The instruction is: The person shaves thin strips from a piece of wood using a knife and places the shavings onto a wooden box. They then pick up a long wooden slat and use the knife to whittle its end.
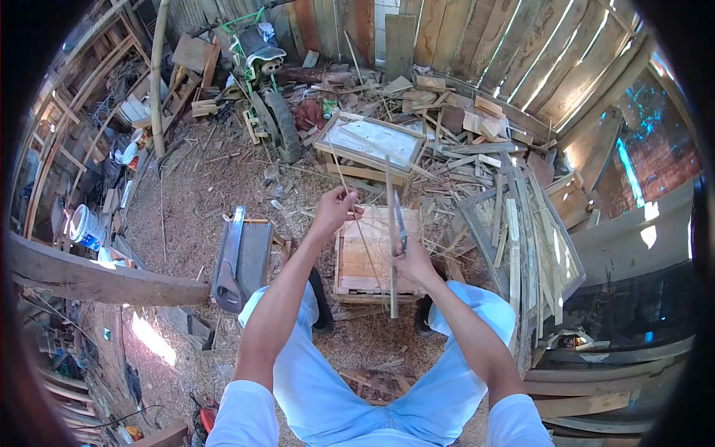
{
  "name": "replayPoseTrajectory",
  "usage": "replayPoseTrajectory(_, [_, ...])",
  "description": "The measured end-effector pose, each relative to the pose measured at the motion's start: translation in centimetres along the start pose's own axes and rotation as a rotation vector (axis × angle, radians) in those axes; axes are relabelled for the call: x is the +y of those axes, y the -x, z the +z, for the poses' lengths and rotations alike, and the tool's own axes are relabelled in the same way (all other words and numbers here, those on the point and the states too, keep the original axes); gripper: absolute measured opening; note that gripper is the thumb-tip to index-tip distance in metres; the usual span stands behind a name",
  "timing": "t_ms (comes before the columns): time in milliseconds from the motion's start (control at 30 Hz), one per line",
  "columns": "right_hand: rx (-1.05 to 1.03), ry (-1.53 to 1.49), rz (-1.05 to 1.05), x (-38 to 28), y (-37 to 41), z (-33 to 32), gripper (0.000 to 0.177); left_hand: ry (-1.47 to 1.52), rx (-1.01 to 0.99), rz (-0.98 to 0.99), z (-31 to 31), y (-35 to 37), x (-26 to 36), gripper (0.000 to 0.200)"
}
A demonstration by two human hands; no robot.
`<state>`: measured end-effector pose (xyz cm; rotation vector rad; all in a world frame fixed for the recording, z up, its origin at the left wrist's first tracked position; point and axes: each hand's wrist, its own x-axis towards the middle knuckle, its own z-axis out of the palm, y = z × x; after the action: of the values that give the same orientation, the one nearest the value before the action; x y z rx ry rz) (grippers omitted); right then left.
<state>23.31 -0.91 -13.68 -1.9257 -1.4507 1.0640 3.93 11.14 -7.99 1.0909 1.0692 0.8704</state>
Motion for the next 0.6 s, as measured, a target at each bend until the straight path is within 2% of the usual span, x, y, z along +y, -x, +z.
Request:
replayPoseTrajectory(133, [0.085,0.135,0.041,2.6,-0.9,-0.6,0.031,-0.007,-0.002,0.020,0.0,-0.1,0.3,0.021])
replayPoseTrajectory(200, [0.178,0.252,-0.018,3.9,-0.9,-0.2,0.029,-0.143,0.013,0.150,0.0,0.0,0.8,0.020])
replayPoseTrajectory(367, [0.082,0.295,0.048,6.5,-1.1,1.5,0.026,-0.112,0.017,0.238,0.0,1.0,3.1,0.017])
replayPoseTrajectory(400, [0.061,0.325,0.094,6.3,-1.2,1.7,0.026,-0.079,0.003,0.253,0.0,1.3,3.4,0.017])
replayPoseTrajectory(533, [0.080,0.438,0.040,0.7,1.2,0.2,0.026,0.004,-0.009,0.328,0.0,2.1,4.2,0.018])
replayPoseTrajectory(600, [0.174,0.382,0.085,-2.3,1.2,-0.8,0.025,-0.010,-0.006,0.374,0.5,3.1,5.1,0.017])
